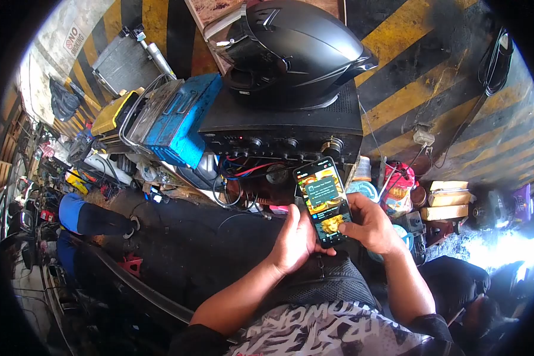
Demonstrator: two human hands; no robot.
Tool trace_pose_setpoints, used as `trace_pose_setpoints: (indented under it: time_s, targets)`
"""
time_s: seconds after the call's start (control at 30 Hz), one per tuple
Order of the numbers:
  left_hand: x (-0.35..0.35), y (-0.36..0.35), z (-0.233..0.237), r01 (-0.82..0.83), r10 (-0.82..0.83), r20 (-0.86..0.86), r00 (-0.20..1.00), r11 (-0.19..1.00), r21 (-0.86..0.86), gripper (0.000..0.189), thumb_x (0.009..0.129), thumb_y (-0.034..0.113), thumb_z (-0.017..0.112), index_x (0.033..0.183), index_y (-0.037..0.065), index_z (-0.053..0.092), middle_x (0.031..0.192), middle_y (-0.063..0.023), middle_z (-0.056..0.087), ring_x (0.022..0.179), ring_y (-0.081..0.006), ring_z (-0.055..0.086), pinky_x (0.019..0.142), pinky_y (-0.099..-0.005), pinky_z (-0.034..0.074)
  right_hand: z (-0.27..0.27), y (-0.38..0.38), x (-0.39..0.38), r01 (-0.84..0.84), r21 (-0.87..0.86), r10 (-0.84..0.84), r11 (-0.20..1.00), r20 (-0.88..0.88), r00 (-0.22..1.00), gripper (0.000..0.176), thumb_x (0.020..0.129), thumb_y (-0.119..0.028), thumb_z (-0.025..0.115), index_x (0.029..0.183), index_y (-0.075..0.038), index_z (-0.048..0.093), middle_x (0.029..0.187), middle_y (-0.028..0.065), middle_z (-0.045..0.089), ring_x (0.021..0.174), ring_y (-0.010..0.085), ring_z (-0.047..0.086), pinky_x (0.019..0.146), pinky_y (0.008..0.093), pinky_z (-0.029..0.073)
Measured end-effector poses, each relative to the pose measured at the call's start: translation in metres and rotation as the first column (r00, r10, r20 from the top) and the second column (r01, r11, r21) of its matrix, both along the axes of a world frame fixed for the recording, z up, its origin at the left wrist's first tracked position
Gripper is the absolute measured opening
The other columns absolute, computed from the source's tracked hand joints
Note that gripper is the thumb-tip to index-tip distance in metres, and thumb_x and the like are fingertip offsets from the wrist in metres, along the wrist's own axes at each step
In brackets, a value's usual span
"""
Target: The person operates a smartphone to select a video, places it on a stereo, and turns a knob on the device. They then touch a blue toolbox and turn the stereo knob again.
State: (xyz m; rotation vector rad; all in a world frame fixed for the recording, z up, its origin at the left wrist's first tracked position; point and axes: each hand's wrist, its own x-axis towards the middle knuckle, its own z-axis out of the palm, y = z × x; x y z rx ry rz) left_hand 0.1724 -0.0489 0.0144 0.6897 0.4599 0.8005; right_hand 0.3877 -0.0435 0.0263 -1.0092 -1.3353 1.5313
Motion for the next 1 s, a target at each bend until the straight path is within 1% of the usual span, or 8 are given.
trace_pose_setpoints:
  time_s: [0.1, 0.2, 0.4, 0.6, 0.7, 0.8, 0.9, 1.0]
  targets:
    - [0.000, 0.000, -0.001, -0.002, 0.002, -0.011, 1.000, 1.000, -0.004, 0.098, 0.094, 0.084, 0.024, 0.162, 0.013, 0.019, 0.155, -0.0139, 0.043, 0.134, -0.0293, 0.053, 0.090, -0.0492, 0.059, 0.017, 0.004, 0.001, 0.021, 0.063, -0.040, 0.998, 0.328, 0.944, 0.032, 0.088, -0.003, 0.073, 0.119, 0.001, 0.064, 0.101, 0.0025, 0.068, 0.092, 0.0095, 0.061, 0.083, 0.0273, 0.049]
    - [0.000, -0.001, 0.000, -0.006, 0.006, -0.024, 1.000, 1.000, -0.004, 0.099, 0.094, 0.085, 0.023, 0.162, 0.013, 0.019, 0.156, -0.0141, 0.042, 0.136, -0.0296, 0.052, 0.091, -0.0496, 0.058, 0.000, 0.011, 0.003, 0.093, 0.051, -0.104, 0.994, 0.285, 0.953, 0.027, 0.088, -0.016, 0.073, 0.108, 0.002, 0.069, 0.089, 0.0089, 0.071, 0.082, 0.0138, 0.065, 0.076, 0.0321, 0.052]
    - [-0.002, -0.003, 0.000, 0.016, -0.016, -0.027, 1.000, 1.000, -0.002, 0.099, 0.094, 0.085, 0.023, 0.162, 0.013, 0.018, 0.156, -0.0144, 0.042, 0.139, -0.0306, 0.050, 0.092, -0.0502, 0.058, 0.004, 0.015, 0.000, 0.139, 0.030, -0.141, 0.990, 0.351, 0.926, 0.031, 0.094, -0.027, 0.070, 0.103, 0.003, 0.069, 0.086, 0.0076, 0.070, 0.080, 0.0143, 0.064, 0.073, 0.0329, 0.051]
    - [-0.001, -0.005, 0.003, -0.022, 0.022, -0.021, 1.000, 1.000, -0.014, 0.099, 0.094, 0.084, 0.025, 0.161, 0.012, 0.021, 0.155, -0.0144, 0.043, 0.136, -0.0305, 0.052, 0.091, -0.0507, 0.058, 0.017, 0.008, -0.002, 0.003, -0.019, 0.000, 1.000, 0.114, 0.993, 0.030, 0.093, -0.015, 0.069, 0.116, 0.003, 0.064, 0.095, 0.0077, 0.069, 0.089, 0.0146, 0.064, 0.080, 0.0318, 0.051]
    - [-0.001, -0.005, -0.001, -0.025, 0.025, -0.007, 1.000, 0.999, -0.022, 0.098, 0.095, 0.083, 0.026, 0.161, 0.012, 0.021, 0.155, -0.0142, 0.043, 0.134, -0.0301, 0.053, 0.091, -0.0506, 0.058, 0.009, 0.008, 0.002, -0.079, 0.116, 0.055, 0.990, 0.197, 0.979, 0.032, 0.092, -0.007, 0.068, 0.121, 0.002, 0.059, 0.106, 0.0036, 0.066, 0.097, 0.0107, 0.060, 0.087, 0.0277, 0.049]
    - [0.000, -0.005, -0.001, -0.018, 0.018, 0.000, 1.000, 1.000, -0.022, 0.097, 0.095, 0.083, 0.026, 0.161, 0.012, 0.021, 0.154, -0.0140, 0.044, 0.134, -0.0298, 0.054, 0.090, -0.0504, 0.058, 0.006, 0.010, 0.004, -0.094, 0.121, 0.067, 0.988, 0.214, 0.975, 0.034, 0.090, -0.002, 0.067, 0.123, 0.002, 0.059, 0.107, 0.0038, 0.066, 0.098, 0.0119, 0.061, 0.088, 0.0287, 0.049]
    - [0.000, -0.004, -0.001, -0.003, 0.003, 0.003, 1.000, 1.000, -0.012, 0.097, 0.095, 0.083, 0.027, 0.161, 0.012, 0.020, 0.154, -0.0140, 0.044, 0.134, -0.0298, 0.054, 0.091, -0.0503, 0.058, 0.007, 0.012, 0.004, -0.062, -0.039, 0.069, 0.997, 0.180, 0.981, 0.038, 0.088, 0.000, 0.066, 0.125, 0.001, 0.057, 0.110, 0.0046, 0.066, 0.100, 0.0130, 0.062, 0.091, 0.0293, 0.049]
    - [0.002, -0.005, 0.003, -0.004, 0.004, -0.008, 1.000, 1.000, -0.010, 0.097, 0.095, 0.083, 0.026, 0.161, 0.012, 0.020, 0.154, -0.0141, 0.044, 0.134, -0.0300, 0.054, 0.091, -0.0500, 0.058, 0.009, 0.012, 0.008, -0.070, -0.072, 0.082, 0.995, 0.190, 0.978, 0.038, 0.088, 0.002, 0.064, 0.125, 0.002, 0.057, 0.111, 0.0055, 0.066, 0.103, 0.0140, 0.062, 0.094, 0.0299, 0.049]
